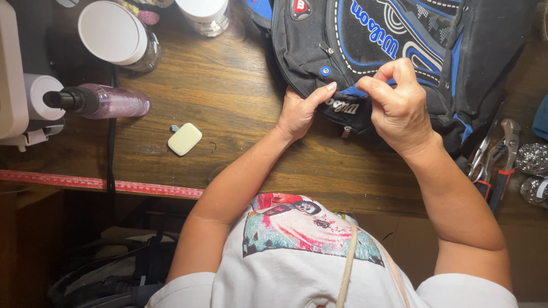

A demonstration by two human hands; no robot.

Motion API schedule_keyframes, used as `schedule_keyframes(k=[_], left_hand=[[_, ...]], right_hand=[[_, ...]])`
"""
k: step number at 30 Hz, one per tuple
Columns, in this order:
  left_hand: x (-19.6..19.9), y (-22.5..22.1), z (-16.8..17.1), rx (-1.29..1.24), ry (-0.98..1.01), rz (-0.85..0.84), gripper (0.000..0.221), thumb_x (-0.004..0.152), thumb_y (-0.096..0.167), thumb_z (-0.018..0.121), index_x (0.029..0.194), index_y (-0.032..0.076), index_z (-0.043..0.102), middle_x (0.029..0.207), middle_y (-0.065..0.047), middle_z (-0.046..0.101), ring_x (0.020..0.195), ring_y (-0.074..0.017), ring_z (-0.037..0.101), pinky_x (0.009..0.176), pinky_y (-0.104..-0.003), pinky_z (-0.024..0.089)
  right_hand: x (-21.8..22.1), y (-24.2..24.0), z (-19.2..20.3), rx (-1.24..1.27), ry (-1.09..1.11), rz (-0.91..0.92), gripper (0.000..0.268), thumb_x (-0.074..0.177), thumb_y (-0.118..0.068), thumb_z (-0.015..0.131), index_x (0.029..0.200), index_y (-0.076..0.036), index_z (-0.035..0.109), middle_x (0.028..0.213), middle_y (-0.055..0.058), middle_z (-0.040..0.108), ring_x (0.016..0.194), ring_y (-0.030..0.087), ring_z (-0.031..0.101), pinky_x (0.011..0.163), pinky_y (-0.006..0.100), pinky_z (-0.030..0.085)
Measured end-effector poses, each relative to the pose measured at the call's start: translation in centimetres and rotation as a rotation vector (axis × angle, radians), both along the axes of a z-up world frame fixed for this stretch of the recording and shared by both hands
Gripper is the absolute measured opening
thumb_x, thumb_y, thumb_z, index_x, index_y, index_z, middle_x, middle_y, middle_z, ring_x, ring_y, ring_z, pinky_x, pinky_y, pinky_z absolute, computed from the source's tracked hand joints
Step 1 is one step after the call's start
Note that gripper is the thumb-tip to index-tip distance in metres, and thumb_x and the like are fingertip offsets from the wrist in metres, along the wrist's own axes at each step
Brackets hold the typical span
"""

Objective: Hand-sewing a repair or modification on a Wilson sports bag at a workbench.

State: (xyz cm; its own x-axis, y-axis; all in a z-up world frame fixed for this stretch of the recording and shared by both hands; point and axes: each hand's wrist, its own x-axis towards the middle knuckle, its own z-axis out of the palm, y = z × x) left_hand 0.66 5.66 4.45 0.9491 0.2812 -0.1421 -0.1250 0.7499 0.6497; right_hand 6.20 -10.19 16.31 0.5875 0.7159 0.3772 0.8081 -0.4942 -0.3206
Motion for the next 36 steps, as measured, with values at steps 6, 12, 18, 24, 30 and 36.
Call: schedule_keyframes(k=[6,12,18,24,30,36], left_hand=[[-0.3,0.0,0.1,0.061,-0.032,-0.002,0.018,0.09,0.011,0.078,0.107,0.009,0.074,0.105,-0.001,0.075,0.096,-0.0118,0.069,0.092,-0.032,0.058],[-0.2,0.1,-0.5,0.09,-0.07,-0.017,0.025,0.091,0.011,0.078,0.115,0.007,0.072,0.113,-0.003,0.074,0.105,-0.0136,0.068,0.103,-0.034,0.056],[-0.1,0.3,-0.6,0.058,-0.102,-0.061,0.025,0.094,0.011,0.077,0.118,0.007,0.071,0.117,-0.003,0.073,0.109,-0.0145,0.067,0.105,-0.035,0.054],[0.3,1.1,1.0,-0.076,-0.081,-0.101,0.029,0.087,0.006,0.081,0.114,0.001,0.073,0.113,-0.009,0.076,0.103,-0.0181,0.071,0.1,-0.037,0.059],[0.5,1.2,0.4,0.18,-0.002,-0.082,0.026,0.087,0.012,0.081,0.111,0.007,0.073,0.111,-0.004,0.075,0.102,-0.0143,0.069,0.1,-0.033,0.058],[0.4,1.2,-0.2,0.253,-0.002,-0.086,0.03,0.09,0.015,0.078,0.118,0.006,0.07,0.118,-0.004,0.073,0.109,-0.0148,0.067,0.106,-0.033,0.055]], right_hand=[[0.4,0.8,1.8,0.021,0.186,0.061,0.025,0.101,0.023,0.063,0.103,0.002,0.076,0.099,0.014,0.05,0.089,0.028,0.057,0.083,0.037,0.05],[2.1,0.0,1.0,-0.007,0.237,0.075,0.018,0.101,0.014,0.079,0.105,-0.003,0.081,0.099,0.011,0.057,0.09,0.026,0.06,0.081,0.036,0.05],[4.3,-1.0,-0.8,-0.001,0.5,0.034,0.014,0.096,0.001,0.087,0.106,-0.007,0.08,0.096,0.005,0.056,0.088,0.017,0.057,0.086,0.03,0.048],[5.1,-0.5,0.4,-0.078,0.511,0.067,0.012,0.097,-0.005,0.086,0.106,-0.011,0.081,0.094,0.001,0.052,0.087,0.015,0.052,0.086,0.028,0.045],[4.7,-0.7,-0.7,-0.042,0.526,0.046,0.013,0.097,-0.001,0.087,0.106,-0.008,0.08,0.096,0.004,0.055,0.087,0.017,0.054,0.084,0.029,0.047],[4.2,-0.6,0.6,-0.027,0.451,0.064,0.013,0.099,0.002,0.088,0.107,-0.005,0.08,0.099,0.008,0.059,0.093,0.021,0.058,0.086,0.033,0.048]])
